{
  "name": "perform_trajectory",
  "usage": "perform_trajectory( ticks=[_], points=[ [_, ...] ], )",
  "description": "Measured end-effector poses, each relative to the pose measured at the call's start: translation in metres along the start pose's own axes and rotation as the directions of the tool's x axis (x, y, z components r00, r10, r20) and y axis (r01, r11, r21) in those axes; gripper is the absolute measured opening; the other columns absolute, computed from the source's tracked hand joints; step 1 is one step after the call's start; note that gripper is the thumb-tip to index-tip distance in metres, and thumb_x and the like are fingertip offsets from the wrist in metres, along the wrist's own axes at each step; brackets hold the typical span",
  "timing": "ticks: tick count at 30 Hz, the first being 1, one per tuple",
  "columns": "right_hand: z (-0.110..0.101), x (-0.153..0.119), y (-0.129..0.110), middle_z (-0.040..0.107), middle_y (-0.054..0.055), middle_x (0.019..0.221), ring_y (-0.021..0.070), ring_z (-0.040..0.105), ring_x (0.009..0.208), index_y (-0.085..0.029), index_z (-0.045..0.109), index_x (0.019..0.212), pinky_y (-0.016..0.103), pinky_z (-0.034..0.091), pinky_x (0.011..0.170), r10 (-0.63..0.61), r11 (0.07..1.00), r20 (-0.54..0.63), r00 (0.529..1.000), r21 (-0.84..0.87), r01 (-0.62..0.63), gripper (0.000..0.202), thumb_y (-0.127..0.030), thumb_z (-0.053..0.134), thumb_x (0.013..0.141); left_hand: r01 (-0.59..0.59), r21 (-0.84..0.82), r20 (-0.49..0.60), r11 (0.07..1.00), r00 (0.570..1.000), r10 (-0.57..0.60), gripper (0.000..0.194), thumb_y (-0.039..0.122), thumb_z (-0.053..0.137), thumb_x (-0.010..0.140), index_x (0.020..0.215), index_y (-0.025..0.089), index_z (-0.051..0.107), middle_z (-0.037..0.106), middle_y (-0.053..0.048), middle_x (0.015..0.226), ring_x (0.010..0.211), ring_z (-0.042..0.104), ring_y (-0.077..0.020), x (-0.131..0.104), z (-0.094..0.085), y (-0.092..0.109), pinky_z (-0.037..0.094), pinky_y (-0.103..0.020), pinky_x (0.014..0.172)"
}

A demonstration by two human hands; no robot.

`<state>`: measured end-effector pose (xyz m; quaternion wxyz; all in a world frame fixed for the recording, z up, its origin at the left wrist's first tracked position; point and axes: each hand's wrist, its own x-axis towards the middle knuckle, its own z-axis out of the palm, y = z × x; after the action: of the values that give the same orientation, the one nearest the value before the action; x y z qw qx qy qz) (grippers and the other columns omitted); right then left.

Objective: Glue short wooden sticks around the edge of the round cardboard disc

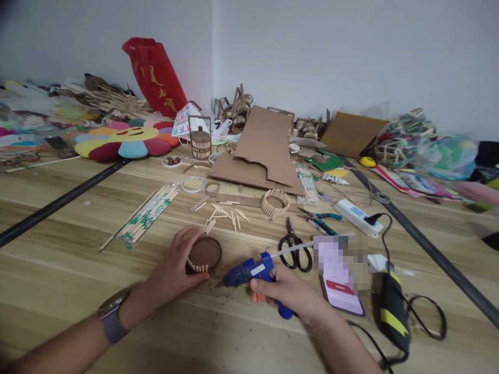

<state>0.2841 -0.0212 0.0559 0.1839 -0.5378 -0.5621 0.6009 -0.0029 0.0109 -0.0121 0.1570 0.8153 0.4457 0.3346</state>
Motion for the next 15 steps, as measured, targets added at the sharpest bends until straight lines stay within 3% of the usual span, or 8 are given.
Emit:
perform_trajectory(
  ticks=[2, 4, 8, 11, 15],
  points=[
    [-0.004, 0.0, -0.003, 0.069, 0.006, 0.07, 0.0095, 0.049, 0.053, -0.014, 0.069, 0.077, 0.021, 0.037, 0.048, 0.057, 0.998, 0.086, 0.995, 0.007, -0.057, 0.066, -0.079, 0.072, 0.067, 0.011, -0.005, 0.007, 1.0, 1.0, -0.011, 0.102, 0.019, 0.083, 0.074, 0.156, 0.029, 0.023, 0.038, -0.018, 0.154, 0.146, 0.038, -0.0397, 0.0, 0.0, 0.0, 0.038, -0.063, 0.117],
    [-0.007, 0.002, -0.003, 0.065, 0.002, 0.065, 0.0084, 0.046, 0.049, -0.015, 0.067, 0.078, 0.02, 0.034, 0.046, 0.097, 0.995, 0.09, 0.991, -0.046, -0.093, 0.065, -0.079, 0.07, 0.068, 0.026, -0.012, 0.016, 1.0, 1.0, -0.026, 0.101, 0.02, 0.082, 0.074, 0.156, 0.03, 0.023, 0.037, -0.018, 0.155, 0.146, 0.038, -0.0398, 0.0, 0.0, 0.0, 0.038, -0.063, 0.117],
    [-0.013, 0.009, 0.0, 0.05, -0.004, 0.052, 0.0107, 0.044, 0.045, -0.02, 0.056, 0.065, 0.022, 0.033, 0.044, 0.089, 0.943, -0.048, 0.995, -0.317, -0.1, 0.06, -0.08, 0.057, 0.077, 0.041, -0.023, 0.018, 0.999, 0.999, -0.041, 0.1, 0.02, 0.082, 0.075, 0.156, 0.03, 0.025, 0.036, -0.017, 0.156, 0.145, 0.039, -0.0399, 0.001, 0.001, 0.0, 0.038, -0.064, 0.117],
    [-0.017, 0.011, -0.011, 0.051, -0.002, 0.052, 0.0129, 0.047, 0.049, -0.021, 0.055, 0.058, 0.024, 0.029, 0.047, -0.044, 0.771, -0.154, 0.987, -0.633, -0.065, 0.054, -0.063, 0.052, 0.091, 0.047, -0.026, 0.021, 0.999, 0.999, -0.047, 0.1, 0.02, 0.082, 0.075, 0.156, 0.031, 0.024, 0.035, -0.017, 0.156, 0.146, 0.038, -0.0395, 0.003, 0.002, 0.001, 0.038, -0.064, 0.116],
    [-0.012, 0.019, -0.041, 0.069, 0.006, 0.067, 0.0187, 0.062, 0.063, -0.019, 0.068, 0.069, 0.026, 0.031, 0.054, -0.095, 0.507, -0.303, 0.948, -0.834, -0.216, 0.039, -0.04, 0.055, 0.099, 0.059, -0.032, 0.03, 0.998, 0.998, -0.058, 0.099, 0.018, 0.082, 0.075, 0.155, 0.029, 0.026, 0.034, -0.018, 0.156, 0.146, 0.038, -0.0394, 0.003, 0.002, 0.001, 0.038, -0.063, 0.117]
  ],
)
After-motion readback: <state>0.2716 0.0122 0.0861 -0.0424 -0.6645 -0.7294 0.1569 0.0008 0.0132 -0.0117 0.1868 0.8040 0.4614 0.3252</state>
